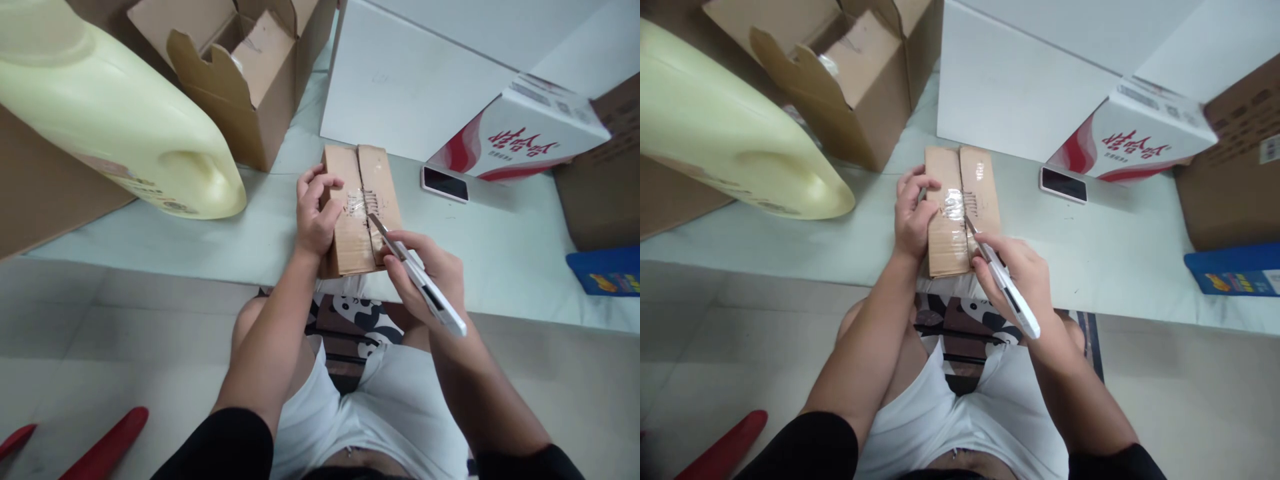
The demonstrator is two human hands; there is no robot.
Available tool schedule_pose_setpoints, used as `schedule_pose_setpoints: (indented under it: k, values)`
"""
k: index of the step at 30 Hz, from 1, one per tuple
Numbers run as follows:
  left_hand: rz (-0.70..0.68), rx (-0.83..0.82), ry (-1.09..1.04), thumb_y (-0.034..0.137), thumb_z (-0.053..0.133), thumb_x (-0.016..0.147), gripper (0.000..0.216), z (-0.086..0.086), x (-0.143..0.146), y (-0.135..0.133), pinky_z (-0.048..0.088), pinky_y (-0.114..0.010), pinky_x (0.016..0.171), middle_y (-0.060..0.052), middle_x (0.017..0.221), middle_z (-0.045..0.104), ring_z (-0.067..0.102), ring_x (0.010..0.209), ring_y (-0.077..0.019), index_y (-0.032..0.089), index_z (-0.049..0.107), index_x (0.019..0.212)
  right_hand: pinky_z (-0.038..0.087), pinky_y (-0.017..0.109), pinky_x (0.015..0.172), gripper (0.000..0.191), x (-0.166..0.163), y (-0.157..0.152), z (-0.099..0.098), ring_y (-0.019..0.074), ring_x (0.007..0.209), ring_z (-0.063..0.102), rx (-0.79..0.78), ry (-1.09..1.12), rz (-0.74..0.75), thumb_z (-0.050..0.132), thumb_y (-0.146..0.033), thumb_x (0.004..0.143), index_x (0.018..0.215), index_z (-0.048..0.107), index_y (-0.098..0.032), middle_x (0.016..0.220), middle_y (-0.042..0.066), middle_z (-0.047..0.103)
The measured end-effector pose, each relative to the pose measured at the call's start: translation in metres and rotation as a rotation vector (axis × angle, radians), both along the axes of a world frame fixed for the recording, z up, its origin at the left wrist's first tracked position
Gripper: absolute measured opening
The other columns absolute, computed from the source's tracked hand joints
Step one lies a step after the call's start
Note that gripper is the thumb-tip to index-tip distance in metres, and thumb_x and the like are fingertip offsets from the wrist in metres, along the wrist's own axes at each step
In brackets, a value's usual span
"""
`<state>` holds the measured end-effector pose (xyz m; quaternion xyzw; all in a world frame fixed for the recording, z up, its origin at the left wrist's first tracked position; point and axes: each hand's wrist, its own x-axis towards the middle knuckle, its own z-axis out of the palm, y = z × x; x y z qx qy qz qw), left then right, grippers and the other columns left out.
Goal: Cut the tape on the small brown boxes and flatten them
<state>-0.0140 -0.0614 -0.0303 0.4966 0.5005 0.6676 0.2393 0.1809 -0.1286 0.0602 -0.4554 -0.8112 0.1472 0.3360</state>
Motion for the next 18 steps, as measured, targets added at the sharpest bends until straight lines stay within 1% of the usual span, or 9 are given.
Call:
schedule_pose_setpoints:
  k: [3, 6, 9, 11, 13, 15, 16, 17, 18]
  values:
    - [-0.002, -0.005, -0.002, 0.033, 0.061, 0.088, 0.015, -0.001, 0.000, 0.000, 0.048, -0.047, 0.120, -0.009, 0.134, 0.057, 0.049, 0.142, -0.0311, 0.026, 0.067, 0.099, 0.061, 0.038, 0.078, 0.022, 0.000, 0.000, 0.001, 0.0195, 0.078, 0.076, -0.005, -0.026, 0.025, 0.064, -0.031, 0.093, 0.113, 0.069, -0.026, 0.091, 0.002, 0.080]
    - [-0.011, -0.003, 0.001, 0.032, 0.062, 0.087, 0.015, -0.002, 0.000, 0.000, 0.047, -0.048, 0.120, -0.010, 0.136, 0.056, 0.049, 0.143, -0.0310, 0.026, 0.068, 0.100, 0.062, 0.037, 0.075, 0.025, 0.006, -0.003, -0.001, 0.0192, 0.076, 0.075, -0.028, 0.002, 0.002, 0.063, -0.029, 0.090, 0.114, 0.067, -0.025, 0.089, 0.002, 0.079]
    - [-0.013, -0.006, -0.006, 0.030, 0.062, 0.087, 0.016, -0.002, 0.000, 0.000, 0.047, -0.048, 0.120, -0.009, 0.136, 0.056, 0.048, 0.143, -0.0307, 0.027, 0.069, 0.100, 0.061, 0.036, 0.073, 0.024, 0.013, -0.006, -0.006, 0.0190, 0.075, 0.074, -0.039, 0.031, -0.018, 0.063, -0.031, 0.090, 0.113, 0.067, -0.025, 0.088, 0.001, 0.077]
    - [-0.014, -0.010, -0.012, 0.030, 0.063, 0.086, 0.015, -0.002, 0.000, 0.000, 0.047, -0.047, 0.120, -0.009, 0.136, 0.056, 0.048, 0.143, -0.0307, 0.027, 0.069, 0.100, 0.061, 0.037, 0.075, 0.025, 0.015, -0.008, -0.011, 0.0194, 0.078, 0.075, -0.038, 0.092, -0.029, 0.065, -0.032, 0.091, 0.115, 0.067, -0.027, 0.092, 0.002, 0.078]
    - [-0.017, -0.011, -0.012, 0.030, 0.063, 0.086, 0.016, -0.001, -0.001, 0.000, 0.047, -0.047, 0.121, -0.009, 0.134, 0.057, 0.049, 0.142, -0.0307, 0.027, 0.069, 0.100, 0.061, 0.039, 0.083, 0.027, 0.016, -0.008, -0.018, 0.0214, 0.090, 0.077, 0.002, 0.208, -0.057, 0.068, -0.032, 0.091, 0.118, 0.066, -0.028, 0.099, 0.003, 0.078]
    - [-0.017, -0.006, -0.012, 0.029, 0.062, 0.085, 0.016, -0.002, -0.003, 0.000, 0.047, -0.048, 0.121, -0.009, 0.132, 0.057, 0.049, 0.141, -0.0308, 0.027, 0.068, 0.099, 0.059, 0.043, 0.094, 0.026, 0.018, -0.005, -0.027, 0.0234, 0.102, 0.077, 0.087, 0.337, -0.121, 0.068, -0.033, 0.093, 0.118, 0.064, -0.027, 0.102, 0.004, 0.078]
    - [-0.014, -0.004, -0.019, 0.029, 0.062, 0.084, 0.016, -0.002, -0.004, 0.000, 0.046, -0.048, 0.122, -0.009, 0.131, 0.057, 0.050, 0.141, -0.0308, 0.027, 0.068, 0.098, 0.057, 0.044, 0.097, 0.024, 0.021, -0.002, -0.032, 0.0236, 0.103, 0.078, 0.126, 0.372, -0.181, 0.067, -0.034, 0.094, 0.117, 0.064, -0.026, 0.100, 0.004, 0.078]
    - [-0.012, -0.006, -0.034, 0.030, 0.062, 0.083, 0.015, -0.003, -0.006, 0.001, 0.046, -0.048, 0.122, -0.008, 0.132, 0.057, 0.050, 0.141, -0.0307, 0.027, 0.067, 0.098, 0.057, 0.043, 0.096, 0.022, 0.026, 0.001, -0.039, 0.0232, 0.097, 0.078, 0.150, 0.371, -0.254, 0.065, -0.036, 0.095, 0.115, 0.064, -0.025, 0.095, 0.004, 0.078]
    - [-0.012, -0.015, -0.054, 0.030, 0.061, 0.083, 0.015, -0.004, -0.007, 0.002, 0.046, -0.047, 0.122, -0.008, 0.133, 0.057, 0.051, 0.140, -0.0302, 0.027, 0.066, 0.097, 0.057, 0.042, 0.091, 0.021, 0.032, 0.005, -0.046, 0.0224, 0.088, 0.077, 0.149, 0.325, -0.333, 0.063, -0.038, 0.096, 0.112, 0.064, -0.024, 0.088, 0.003, 0.076]
